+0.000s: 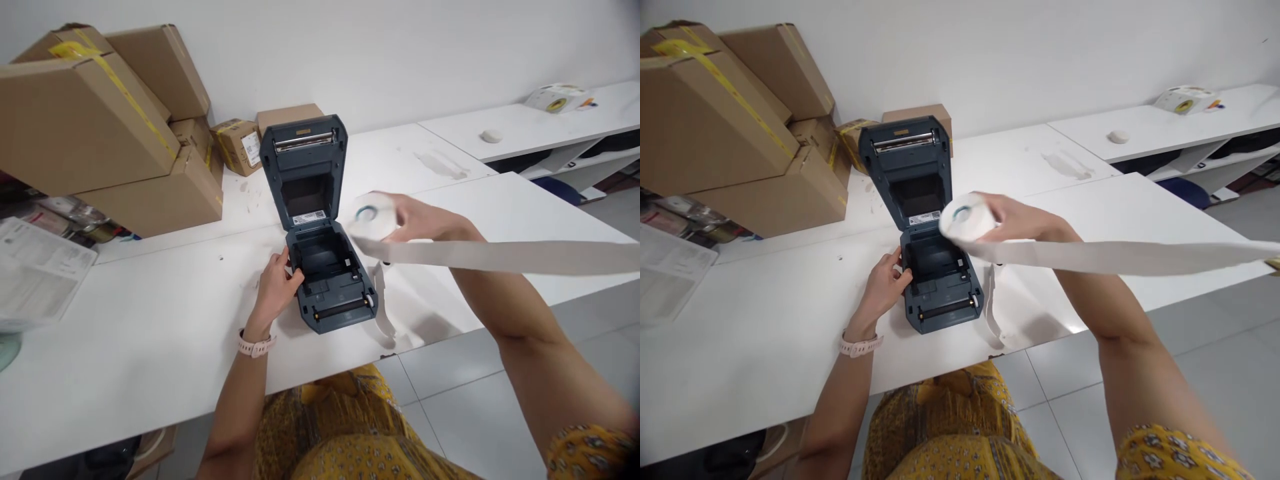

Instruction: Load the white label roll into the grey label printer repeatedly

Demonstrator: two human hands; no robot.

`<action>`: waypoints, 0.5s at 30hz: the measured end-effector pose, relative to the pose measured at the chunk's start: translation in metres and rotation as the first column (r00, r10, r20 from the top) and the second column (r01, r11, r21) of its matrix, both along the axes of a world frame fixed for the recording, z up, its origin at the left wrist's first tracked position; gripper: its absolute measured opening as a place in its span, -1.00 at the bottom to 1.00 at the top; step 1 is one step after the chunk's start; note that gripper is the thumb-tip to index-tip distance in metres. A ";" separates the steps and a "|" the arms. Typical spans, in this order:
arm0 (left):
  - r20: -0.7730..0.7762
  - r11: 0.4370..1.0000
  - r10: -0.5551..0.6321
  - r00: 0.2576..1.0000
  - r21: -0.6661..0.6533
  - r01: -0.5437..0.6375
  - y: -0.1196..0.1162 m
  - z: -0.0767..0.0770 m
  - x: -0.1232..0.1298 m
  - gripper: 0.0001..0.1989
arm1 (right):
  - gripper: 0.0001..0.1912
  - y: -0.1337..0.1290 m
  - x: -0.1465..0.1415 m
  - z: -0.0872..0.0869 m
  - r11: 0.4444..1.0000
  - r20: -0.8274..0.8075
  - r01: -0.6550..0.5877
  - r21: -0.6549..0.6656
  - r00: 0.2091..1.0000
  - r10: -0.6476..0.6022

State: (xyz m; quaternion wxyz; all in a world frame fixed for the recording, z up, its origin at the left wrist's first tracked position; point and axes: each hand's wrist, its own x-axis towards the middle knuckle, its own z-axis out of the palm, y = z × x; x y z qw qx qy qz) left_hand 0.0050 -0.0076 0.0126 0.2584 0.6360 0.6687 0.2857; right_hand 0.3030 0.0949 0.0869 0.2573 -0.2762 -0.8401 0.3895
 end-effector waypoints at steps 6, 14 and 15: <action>0.026 1.000 -0.030 0.999 -0.007 0.030 0.001 -0.005 -0.003 -0.48 | -0.24 -0.002 -0.084 0.006 0.975 0.491 -0.202 0.093 0.861 0.132; 0.012 0.999 -0.033 0.999 -0.018 0.033 -0.001 -0.003 -0.002 -0.45 | -0.10 -0.001 -0.109 -0.021 0.970 0.724 -0.221 0.106 0.685 0.077; 0.009 0.999 -0.032 0.999 -0.018 0.033 -0.001 -0.002 -0.002 -0.47 | -0.10 0.000 -0.112 -0.023 0.966 0.741 -0.231 0.112 0.668 0.074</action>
